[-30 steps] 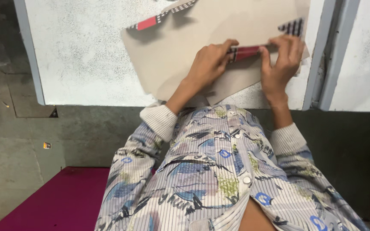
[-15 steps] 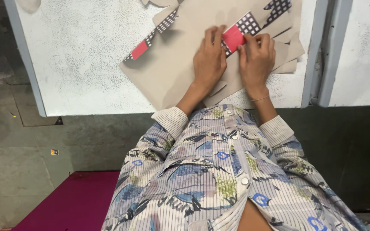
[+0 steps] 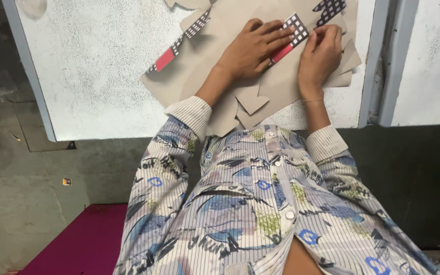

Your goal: The person assembles a flat-packed cardboard box by folding the side flaps and securing them with patterned adhesive tape. The box is labeled 'Happy Moments' and is fully assembled by the end of the clip.

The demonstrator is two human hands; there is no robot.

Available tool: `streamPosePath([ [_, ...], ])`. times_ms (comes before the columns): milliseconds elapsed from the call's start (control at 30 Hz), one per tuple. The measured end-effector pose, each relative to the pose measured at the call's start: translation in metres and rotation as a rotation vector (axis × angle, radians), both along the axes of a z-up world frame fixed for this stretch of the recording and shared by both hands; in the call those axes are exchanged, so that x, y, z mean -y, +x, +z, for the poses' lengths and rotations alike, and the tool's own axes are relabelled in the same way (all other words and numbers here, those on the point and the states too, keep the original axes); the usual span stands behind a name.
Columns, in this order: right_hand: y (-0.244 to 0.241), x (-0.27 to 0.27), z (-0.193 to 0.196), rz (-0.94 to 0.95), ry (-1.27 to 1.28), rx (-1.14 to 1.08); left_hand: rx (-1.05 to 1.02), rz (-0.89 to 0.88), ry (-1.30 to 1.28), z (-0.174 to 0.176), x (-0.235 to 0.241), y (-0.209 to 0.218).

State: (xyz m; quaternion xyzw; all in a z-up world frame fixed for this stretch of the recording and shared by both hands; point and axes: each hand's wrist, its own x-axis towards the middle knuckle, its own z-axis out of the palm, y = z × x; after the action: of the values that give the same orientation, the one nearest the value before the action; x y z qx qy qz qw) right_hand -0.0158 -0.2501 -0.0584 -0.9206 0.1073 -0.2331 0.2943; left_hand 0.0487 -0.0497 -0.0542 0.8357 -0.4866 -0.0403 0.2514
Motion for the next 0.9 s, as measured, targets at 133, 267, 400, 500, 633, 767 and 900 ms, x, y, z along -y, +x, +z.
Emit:
streamPosePath([
  [133,0.009,0.003,-0.002,0.023,-0.132,-0.06,-0.003,-0.037,-0.061,0.005,-0.002,0.012],
  [267,0.008,-0.001,-0.001,0.048,-0.187,-0.097,-0.001,0.01,-0.017,0.002,-0.002,0.012],
  [400,0.005,-0.007,0.005,0.073,-0.218,-0.12,-0.058,0.092,-0.018,-0.001,0.004,0.012],
  [500,-0.005,-0.019,0.01,0.124,-0.188,-0.138,-0.122,0.159,-0.027,-0.003,0.006,0.013],
  [633,-0.021,-0.042,0.01,0.19,-0.117,-0.175,-0.039,0.142,0.037,-0.006,0.004,0.013],
  [767,-0.034,-0.057,0.011,0.296,-0.067,-0.139,-0.038,0.142,0.041,-0.008,0.005,0.014],
  [900,-0.049,-0.069,0.017,0.379,-0.091,-0.197,-0.03,0.135,0.033,-0.004,0.006,0.014],
])
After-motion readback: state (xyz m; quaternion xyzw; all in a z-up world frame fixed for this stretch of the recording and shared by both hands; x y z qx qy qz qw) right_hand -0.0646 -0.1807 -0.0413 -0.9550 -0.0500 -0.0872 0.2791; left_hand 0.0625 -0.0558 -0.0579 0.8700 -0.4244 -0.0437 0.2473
